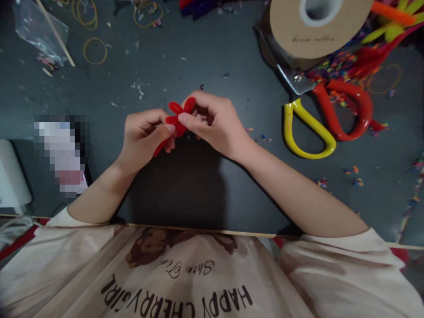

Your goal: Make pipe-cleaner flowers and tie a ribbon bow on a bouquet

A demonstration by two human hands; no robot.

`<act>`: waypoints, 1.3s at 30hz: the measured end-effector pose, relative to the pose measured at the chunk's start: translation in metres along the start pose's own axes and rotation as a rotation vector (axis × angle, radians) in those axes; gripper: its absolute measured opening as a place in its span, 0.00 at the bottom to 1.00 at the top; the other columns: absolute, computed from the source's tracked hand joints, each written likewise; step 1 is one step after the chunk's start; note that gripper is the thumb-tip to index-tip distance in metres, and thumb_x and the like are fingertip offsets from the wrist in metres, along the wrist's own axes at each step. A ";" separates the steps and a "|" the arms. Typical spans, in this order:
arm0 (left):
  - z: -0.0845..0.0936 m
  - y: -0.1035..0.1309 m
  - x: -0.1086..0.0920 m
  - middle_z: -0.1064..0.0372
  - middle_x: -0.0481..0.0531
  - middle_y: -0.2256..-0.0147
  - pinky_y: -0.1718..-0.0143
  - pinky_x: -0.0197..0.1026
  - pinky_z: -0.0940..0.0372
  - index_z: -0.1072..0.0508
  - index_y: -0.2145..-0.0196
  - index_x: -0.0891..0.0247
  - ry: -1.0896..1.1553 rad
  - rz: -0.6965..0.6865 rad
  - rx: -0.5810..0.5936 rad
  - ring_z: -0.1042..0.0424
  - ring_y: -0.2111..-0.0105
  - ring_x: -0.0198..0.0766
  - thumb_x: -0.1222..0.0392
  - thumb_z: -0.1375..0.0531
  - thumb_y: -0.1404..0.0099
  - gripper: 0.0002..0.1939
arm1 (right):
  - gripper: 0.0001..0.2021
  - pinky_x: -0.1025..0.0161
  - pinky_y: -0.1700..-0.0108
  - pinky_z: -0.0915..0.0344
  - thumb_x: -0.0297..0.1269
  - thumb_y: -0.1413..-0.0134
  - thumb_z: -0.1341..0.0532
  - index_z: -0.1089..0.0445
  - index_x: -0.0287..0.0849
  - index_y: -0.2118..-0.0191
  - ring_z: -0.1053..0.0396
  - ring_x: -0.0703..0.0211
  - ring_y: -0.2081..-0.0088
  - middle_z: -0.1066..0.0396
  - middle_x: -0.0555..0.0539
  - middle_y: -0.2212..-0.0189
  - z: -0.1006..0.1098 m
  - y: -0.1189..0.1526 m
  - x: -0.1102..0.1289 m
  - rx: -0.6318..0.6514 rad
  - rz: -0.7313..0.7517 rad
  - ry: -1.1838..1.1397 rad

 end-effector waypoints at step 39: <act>0.002 0.001 -0.005 0.37 0.42 0.80 0.82 0.28 0.40 0.33 0.73 0.62 0.048 -0.183 -0.045 0.36 0.83 0.21 0.50 0.43 0.37 0.13 | 0.15 0.72 0.78 0.48 0.46 0.44 0.40 0.37 0.39 0.71 0.44 0.74 0.79 0.40 0.55 0.80 -0.011 0.004 -0.001 0.249 0.013 0.106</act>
Point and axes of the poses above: each hand's wrist, its own y-axis away from the middle knuckle, its own z-axis out of the back of the hand, x = y × z, the point moved 7 cm from there along -y, towards the middle knuckle
